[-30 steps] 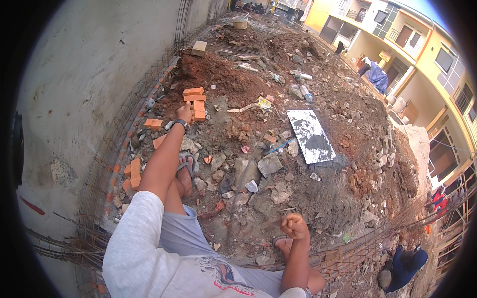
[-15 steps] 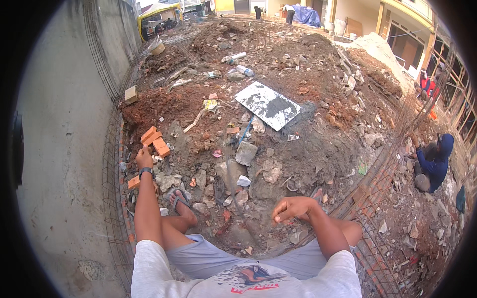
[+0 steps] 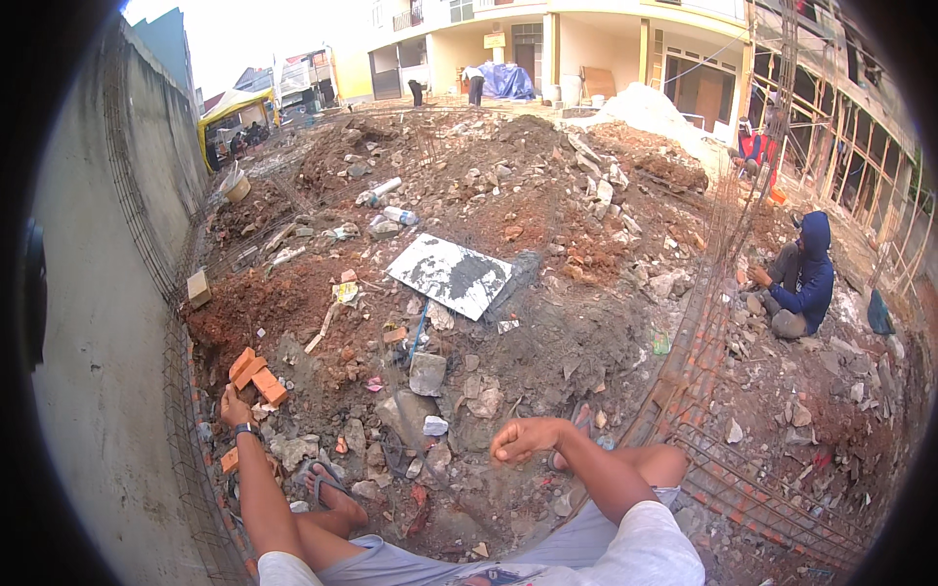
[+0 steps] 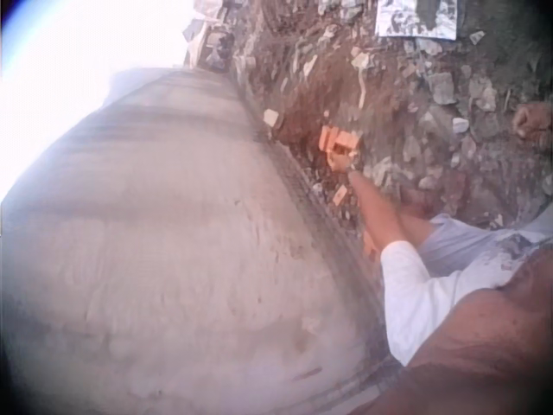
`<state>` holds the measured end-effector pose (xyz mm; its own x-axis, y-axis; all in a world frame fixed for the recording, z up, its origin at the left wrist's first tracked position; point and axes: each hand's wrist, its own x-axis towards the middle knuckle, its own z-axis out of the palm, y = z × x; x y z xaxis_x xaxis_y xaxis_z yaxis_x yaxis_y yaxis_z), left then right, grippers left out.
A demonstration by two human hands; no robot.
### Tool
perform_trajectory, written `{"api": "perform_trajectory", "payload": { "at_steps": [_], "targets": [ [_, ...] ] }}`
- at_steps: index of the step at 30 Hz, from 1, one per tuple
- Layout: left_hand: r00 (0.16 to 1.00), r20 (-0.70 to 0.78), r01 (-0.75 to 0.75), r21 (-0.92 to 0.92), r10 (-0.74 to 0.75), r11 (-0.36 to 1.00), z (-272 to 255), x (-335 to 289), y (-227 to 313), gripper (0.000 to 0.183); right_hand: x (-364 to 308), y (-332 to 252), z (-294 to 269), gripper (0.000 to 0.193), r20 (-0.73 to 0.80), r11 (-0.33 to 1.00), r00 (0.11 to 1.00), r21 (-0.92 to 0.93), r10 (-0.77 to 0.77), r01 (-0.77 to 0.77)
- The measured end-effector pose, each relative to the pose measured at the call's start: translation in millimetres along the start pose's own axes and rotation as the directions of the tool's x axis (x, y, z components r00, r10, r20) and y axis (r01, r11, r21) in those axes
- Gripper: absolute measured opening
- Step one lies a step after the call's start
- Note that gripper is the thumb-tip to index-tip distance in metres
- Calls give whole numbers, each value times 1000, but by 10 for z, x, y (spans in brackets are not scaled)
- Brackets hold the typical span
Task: The person sits on a construction site and repeatedly picks up small pieces of debris, including bricks and stones, from the ground. They manipulate the items in their hands and then place them back down, continuing this cycle throughout the clip.
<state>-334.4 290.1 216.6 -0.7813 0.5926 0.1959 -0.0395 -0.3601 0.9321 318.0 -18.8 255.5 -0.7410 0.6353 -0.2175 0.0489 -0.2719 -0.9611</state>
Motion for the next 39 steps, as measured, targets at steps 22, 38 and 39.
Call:
{"api": "perform_trajectory", "payload": {
  "at_steps": [22,38,39],
  "targets": [
    [981,35,186,132,-192,974,-114,103,-246,41,-75,110,84,29,146,965,973,-219,177,-143],
    [938,-135,329,50,-320,943,-98,-391,284,51,-157,291,119,30,-140,986,976,49,165,-159],
    [939,-155,316,28,-308,948,-181,-236,227,51,-89,301,71,30,-199,988,976,140,94,-66]
  ]
}}
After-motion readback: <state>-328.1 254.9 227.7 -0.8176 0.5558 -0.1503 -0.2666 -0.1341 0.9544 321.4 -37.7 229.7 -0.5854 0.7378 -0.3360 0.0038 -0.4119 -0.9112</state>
